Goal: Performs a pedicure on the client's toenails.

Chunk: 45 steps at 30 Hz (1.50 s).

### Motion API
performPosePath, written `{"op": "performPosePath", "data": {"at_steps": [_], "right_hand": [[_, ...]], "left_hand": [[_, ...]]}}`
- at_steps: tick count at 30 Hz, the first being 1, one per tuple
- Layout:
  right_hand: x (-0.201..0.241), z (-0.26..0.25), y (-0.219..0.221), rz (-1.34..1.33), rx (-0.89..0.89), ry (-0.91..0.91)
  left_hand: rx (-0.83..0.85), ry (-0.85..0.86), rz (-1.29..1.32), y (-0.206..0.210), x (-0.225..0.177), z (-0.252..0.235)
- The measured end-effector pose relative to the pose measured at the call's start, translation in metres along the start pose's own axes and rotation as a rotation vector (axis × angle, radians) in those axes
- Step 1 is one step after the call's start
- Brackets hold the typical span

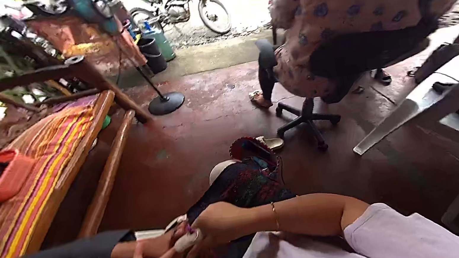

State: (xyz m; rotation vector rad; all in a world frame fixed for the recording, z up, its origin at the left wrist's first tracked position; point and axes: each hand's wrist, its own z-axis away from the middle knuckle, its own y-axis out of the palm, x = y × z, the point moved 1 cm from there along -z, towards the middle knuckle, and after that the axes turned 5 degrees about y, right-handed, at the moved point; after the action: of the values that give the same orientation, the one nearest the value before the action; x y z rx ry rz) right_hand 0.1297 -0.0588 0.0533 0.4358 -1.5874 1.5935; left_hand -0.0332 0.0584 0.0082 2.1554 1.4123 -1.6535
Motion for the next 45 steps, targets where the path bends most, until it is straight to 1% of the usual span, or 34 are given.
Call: {"op": "performPosePath", "data": {"at_steps": [2, 3, 5, 7, 9, 11, 12, 14, 15, 17, 19, 21, 22, 23, 24, 25, 27, 28, 29, 30, 31, 32, 34, 35, 36, 38, 39, 40, 42, 43, 44, 45], "right_hand": [[0.000, 0.000, -0.004, -0.027, -0.018, -0.017], [-0.002, 0.001, -0.004, -0.028, -0.011, -0.011], [-0.008, 0.000, -0.002, -0.016, -0.001, 0.033], [-0.016, -0.002, 0.006, -0.036, -0.052, 0.008], [-0.020, -0.004, 0.011, -0.056, -0.049, -0.017], [-0.020, -0.005, 0.010, -0.022, -0.012, 0.023], [-0.021, -0.005, 0.010, -0.008, -0.040, 0.024], [-0.028, -0.005, 0.008, -0.023, -0.127, -0.038], [-0.031, -0.005, 0.006, -0.028, -0.101, -0.049], [-0.030, 0.000, -0.004, 0.044, 0.091, 0.050], [-0.031, 0.005, -0.001, 0.195, 0.279, 0.137], [-0.040, 0.014, 0.021, 0.251, 0.377, 0.101], [-0.042, 0.018, 0.027, 0.243, 0.425, 0.074], [-0.044, 0.021, 0.027, 0.256, 0.463, 0.067], [-0.045, 0.021, 0.020, 0.255, 0.445, 0.063], [-0.050, 0.021, 0.008, 0.235, 0.365, 0.062], [-0.068, 0.022, -0.023, 0.227, 0.138, 0.083], [-0.079, 0.021, -0.036, 0.244, 0.044, 0.099], [-0.087, 0.021, -0.043, 0.265, -0.021, 0.109], [-0.092, 0.020, -0.044, 0.282, -0.045, 0.110], [-0.095, 0.020, -0.040, 0.285, -0.011, 0.096], [-0.094, 0.019, -0.031, 0.277, 0.065, 0.065], [-0.087, 0.015, -0.002, 0.303, 0.230, 0.024], [-0.081, 0.012, 0.013, 0.368, 0.296, 0.051], [-0.076, 0.007, 0.027, 0.457, 0.337, 0.101], [-0.068, -0.001, 0.046, 0.613, 0.392, 0.222], [-0.065, -0.005, 0.049, 0.648, 0.414, 0.261], [-0.062, -0.007, 0.048, 0.649, 0.428, 0.281], [-0.060, -0.009, 0.038, 0.552, 0.458, 0.294], [-0.063, -0.009, 0.029, 0.479, 0.466, 0.291], [-0.067, -0.008, 0.016, 0.407, 0.450, 0.290], [-0.074, -0.007, 0.000, 0.330, 0.360, 0.276]], "left_hand": [[-0.158, 0.042, -0.093, 0.009, 0.000, 0.001], [-0.206, 0.065, -0.135, 0.013, 0.000, 0.004], [-0.263, 0.056, -0.189, 0.017, 0.001, 0.012], [-0.314, 0.044, -0.230, 0.021, 0.002, 0.019], [-0.379, 0.079, -0.312, 0.023, 0.002, 0.023], [-0.443, 0.112, -0.373, 0.027, 0.001, 0.028], [-0.474, 0.120, -0.385, 0.030, 0.001, 0.030], [-0.530, 0.124, -0.403, 0.033, 0.000, 0.032], [-0.545, 0.125, -0.417, 0.034, -0.001, 0.031], [-0.536, 0.127, -0.460, 0.034, -0.006, 0.027], [-0.428, 0.091, -0.506, 0.034, -0.012, 0.022], [-0.282, 0.046, -0.489, 0.031, -0.013, 0.018], [-0.254, 0.046, -0.457, 0.029, -0.013, 0.016], [-0.261, 0.058, -0.437, 0.026, -0.012, 0.015], [-0.301, 0.085, -0.427, 0.023, -0.013, 0.014], [-0.360, 0.117, -0.429, 0.021, -0.013, 0.014], [-0.447, 0.162, -0.468, 0.022, -0.014, 0.018], [-0.443, 0.165, -0.490, 0.022, -0.014, 0.019], [-0.405, 0.155, -0.510, 0.024, -0.013, 0.018], [-0.345, 0.138, -0.521, 0.025, -0.013, 0.016], [-0.275, 0.121, -0.507, 0.025, -0.012, 0.014], [-0.213, 0.109, -0.478, 0.025, -0.012, 0.011], [-0.083, 0.074, -0.379, 0.021, -0.011, 0.006], [-0.051, 0.067, -0.313, 0.019, -0.011, 0.005], [-0.061, 0.072, -0.246, 0.017, -0.013, 0.004], [-0.198, 0.112, -0.181, 0.018, -0.016, 0.006], [-0.269, 0.124, -0.199, 0.019, -0.017, 0.008], [-0.294, 0.110, -0.250, 0.018, -0.017, 0.009], [-0.256, 0.045, -0.360, 0.017, -0.016, 0.013], [-0.253, 0.033, -0.360, 0.019, -0.015, 0.014], [-0.282, 0.043, -0.341, 0.020, -0.013, 0.015], [-0.329, 0.065, -0.324, 0.021, -0.012, 0.016]]}}
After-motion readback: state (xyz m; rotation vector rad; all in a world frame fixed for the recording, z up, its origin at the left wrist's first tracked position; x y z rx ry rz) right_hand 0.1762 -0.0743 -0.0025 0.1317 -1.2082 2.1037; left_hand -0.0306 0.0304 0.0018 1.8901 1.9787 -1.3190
